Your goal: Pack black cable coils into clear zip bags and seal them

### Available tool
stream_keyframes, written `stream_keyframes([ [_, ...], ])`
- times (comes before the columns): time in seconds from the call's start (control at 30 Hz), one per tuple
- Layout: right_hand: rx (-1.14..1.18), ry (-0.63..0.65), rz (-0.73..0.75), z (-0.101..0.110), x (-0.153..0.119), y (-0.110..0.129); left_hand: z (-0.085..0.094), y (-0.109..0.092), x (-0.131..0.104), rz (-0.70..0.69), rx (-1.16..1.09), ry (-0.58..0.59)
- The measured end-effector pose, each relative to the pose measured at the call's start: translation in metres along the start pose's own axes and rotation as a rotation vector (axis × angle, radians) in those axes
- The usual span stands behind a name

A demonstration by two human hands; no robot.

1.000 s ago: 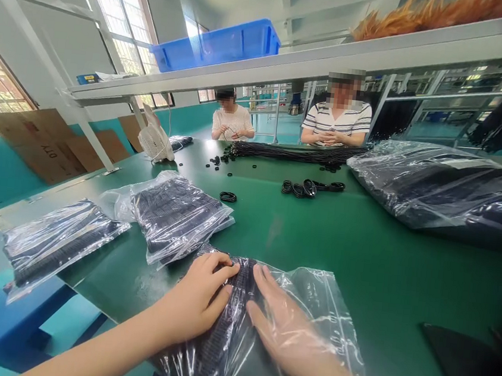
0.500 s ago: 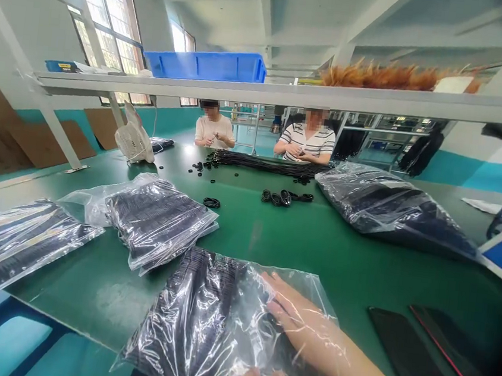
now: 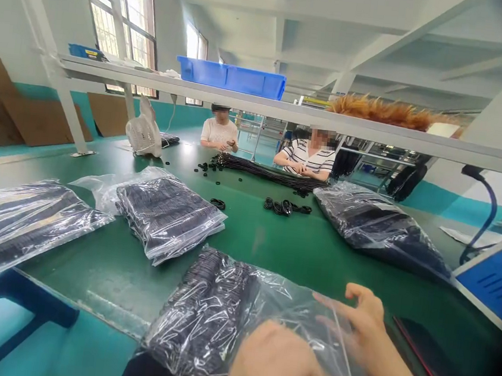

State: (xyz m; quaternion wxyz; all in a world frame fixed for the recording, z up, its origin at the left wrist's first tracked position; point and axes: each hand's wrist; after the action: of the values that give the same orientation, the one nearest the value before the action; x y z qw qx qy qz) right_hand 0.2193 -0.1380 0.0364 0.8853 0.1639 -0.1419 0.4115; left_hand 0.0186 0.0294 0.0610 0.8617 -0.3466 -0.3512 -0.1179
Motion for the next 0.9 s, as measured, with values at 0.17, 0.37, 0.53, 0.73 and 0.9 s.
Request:
stream_keyframes([
  [0.17, 0.421, 0.119, -0.017, 0.070, 0.043, 0.016, 0.126, -0.022, 0.072, 0.134, -0.333, -0.241],
  [0.37, 0.376, -0.332, -0.002, 0.174, 0.085, 0.069, 0.209, 0.004, 0.128, 0.219, -0.390, -0.348],
  [0.53, 0.229, -0.225, 0.185, 0.216, 0.112, 0.098, 0.216, 0.040, 0.142, 0.357, -0.349, -0.260],
  [0.73, 0.174, -0.225, 0.126, 0.226, 0.113, 0.094, 0.216, 0.037, 0.144, 0.307, -0.355, -0.226],
  [0.9, 0.203, -0.195, 0.032, 0.218, 0.110, 0.093, 0.223, 0.028, 0.157, 0.263, -0.301, -0.242],
])
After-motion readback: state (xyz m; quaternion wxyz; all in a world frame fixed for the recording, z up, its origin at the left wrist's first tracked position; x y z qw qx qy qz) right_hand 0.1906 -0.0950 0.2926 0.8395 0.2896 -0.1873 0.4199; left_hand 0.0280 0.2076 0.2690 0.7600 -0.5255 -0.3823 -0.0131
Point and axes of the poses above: each hand's wrist, its own x-axis towards the middle knuckle, its own z-axis out of the back of the hand, y = z × x, and after that the axes turned 3 degrees about y, right-handed
